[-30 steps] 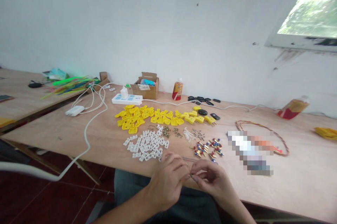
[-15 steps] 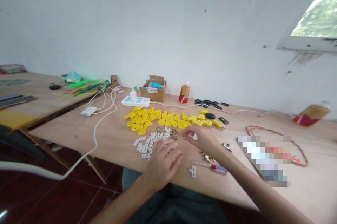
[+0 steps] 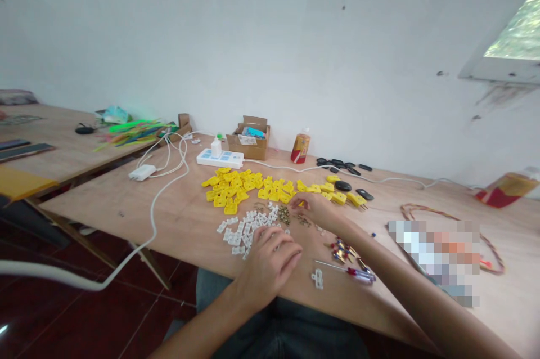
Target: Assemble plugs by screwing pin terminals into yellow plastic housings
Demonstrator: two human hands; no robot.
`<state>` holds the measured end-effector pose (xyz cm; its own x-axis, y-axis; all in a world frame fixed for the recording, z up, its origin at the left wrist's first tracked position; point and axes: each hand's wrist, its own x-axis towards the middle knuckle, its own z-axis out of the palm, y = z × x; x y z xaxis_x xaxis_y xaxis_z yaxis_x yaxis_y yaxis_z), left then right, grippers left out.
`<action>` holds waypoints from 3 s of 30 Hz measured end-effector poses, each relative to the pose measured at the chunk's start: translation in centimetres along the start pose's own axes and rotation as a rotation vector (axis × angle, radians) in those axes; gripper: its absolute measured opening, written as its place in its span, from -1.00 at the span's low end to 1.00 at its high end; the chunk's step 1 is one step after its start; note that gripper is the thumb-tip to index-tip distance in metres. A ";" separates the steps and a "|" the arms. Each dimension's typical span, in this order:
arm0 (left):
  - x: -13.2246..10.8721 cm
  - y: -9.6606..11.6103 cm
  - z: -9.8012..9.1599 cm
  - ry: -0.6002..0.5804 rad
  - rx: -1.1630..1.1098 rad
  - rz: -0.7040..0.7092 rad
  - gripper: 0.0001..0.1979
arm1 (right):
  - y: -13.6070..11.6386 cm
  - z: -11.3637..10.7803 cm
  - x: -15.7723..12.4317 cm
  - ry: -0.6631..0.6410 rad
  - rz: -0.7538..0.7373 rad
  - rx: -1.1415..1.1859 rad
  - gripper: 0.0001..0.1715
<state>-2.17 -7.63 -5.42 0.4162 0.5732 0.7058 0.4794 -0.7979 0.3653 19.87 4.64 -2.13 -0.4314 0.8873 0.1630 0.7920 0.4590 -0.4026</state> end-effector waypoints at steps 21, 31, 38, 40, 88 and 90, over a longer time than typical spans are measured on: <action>4.5 -4.4 -2.0 -0.002 0.153 -0.181 -0.83 | 0.2 -1.0 -1.3 -0.045 -0.091 -0.005 -0.75; 6.4 -5.1 -3.5 -0.125 0.138 -0.220 -0.83 | 0.4 -0.1 -0.8 -0.057 -0.187 -0.019 -0.68; 6.5 -5.4 -3.8 -0.106 0.096 -0.241 -0.88 | 0.3 0.8 -0.5 -0.037 -0.223 -0.068 -0.77; 6.3 -5.5 -3.7 -0.110 0.084 -0.250 -0.87 | 0.5 1.0 -0.4 -0.039 -0.228 -0.070 -0.77; 13.3 -9.9 0.3 -0.326 0.198 -0.336 -0.81 | 1.9 -0.2 -1.5 0.018 -0.230 -0.009 -0.70; 12.9 -9.5 -0.8 -0.291 0.186 -0.332 -0.82 | 1.4 0.4 -0.9 -0.002 -0.261 -0.012 -0.69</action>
<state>-1.95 7.19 0.71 0.4031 0.8413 0.3602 0.7426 -0.5307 0.4086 21.17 4.50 -3.24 -0.6231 0.7384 0.2580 0.6587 0.6732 -0.3360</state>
